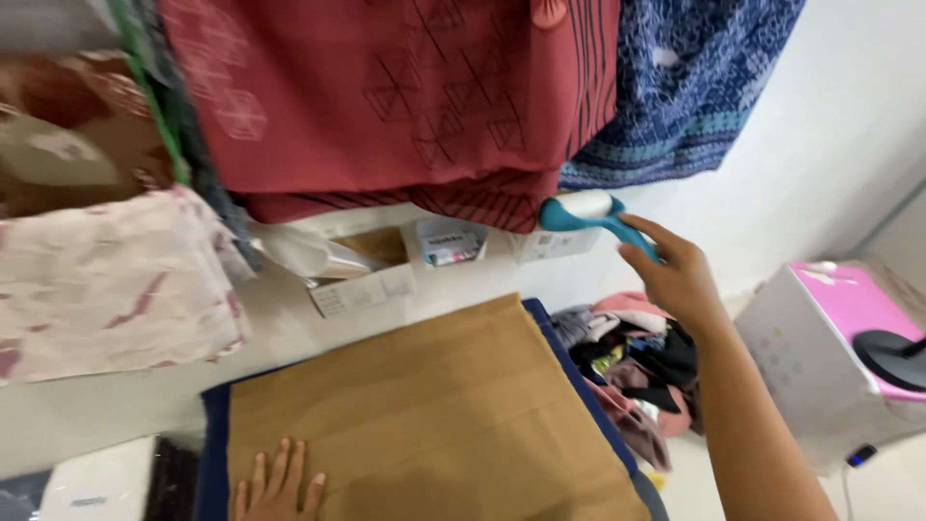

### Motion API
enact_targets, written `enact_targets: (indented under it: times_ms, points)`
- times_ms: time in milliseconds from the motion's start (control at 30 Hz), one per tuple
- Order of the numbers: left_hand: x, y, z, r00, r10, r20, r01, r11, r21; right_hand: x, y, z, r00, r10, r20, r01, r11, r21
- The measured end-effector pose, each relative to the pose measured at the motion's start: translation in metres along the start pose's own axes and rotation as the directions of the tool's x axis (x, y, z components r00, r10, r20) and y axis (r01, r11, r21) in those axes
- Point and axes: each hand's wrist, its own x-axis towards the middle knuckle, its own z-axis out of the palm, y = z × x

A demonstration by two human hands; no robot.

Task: Cleaning a piece of fabric with a lint roller and then folding it neatly.

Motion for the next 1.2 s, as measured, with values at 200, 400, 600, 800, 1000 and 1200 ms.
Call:
enact_targets:
  times_ms: [200,400,600,800,1000,1200]
  points:
    - [0.014,-0.003,-0.030,0.952,0.027,0.304,0.056,0.963,-0.262,0.063,-0.004,0.037,0.981,0.185,0.066,-0.171,0.970,-0.173]
    - [-0.007,-0.032,-0.113,0.994,-0.107,0.008,0.063,0.520,-0.852,0.079,0.031,0.043,0.938,0.331,0.099,-0.340,0.935,0.101]
    - [-0.040,-0.059,-0.157,0.948,-0.305,0.093,0.245,0.509,-0.825,0.067,0.030,0.039,0.907,0.346,0.239,-0.378,0.920,0.103]
    - [-0.074,-0.091,-0.188,0.690,-0.468,0.552,0.721,0.514,-0.465,0.024,0.134,0.016,0.948,0.177,0.265,-0.260,0.909,0.325]
    - [-0.063,-0.088,-0.237,0.454,-0.353,0.818,0.611,0.792,0.002,-0.081,0.208,0.017,0.668,0.368,0.647,-0.361,0.920,-0.151]
    - [-0.055,-0.076,-0.250,0.341,-0.286,0.895,0.623,0.782,0.012,-0.136,0.174,0.013,0.497,0.675,0.546,-0.466,0.738,-0.488]
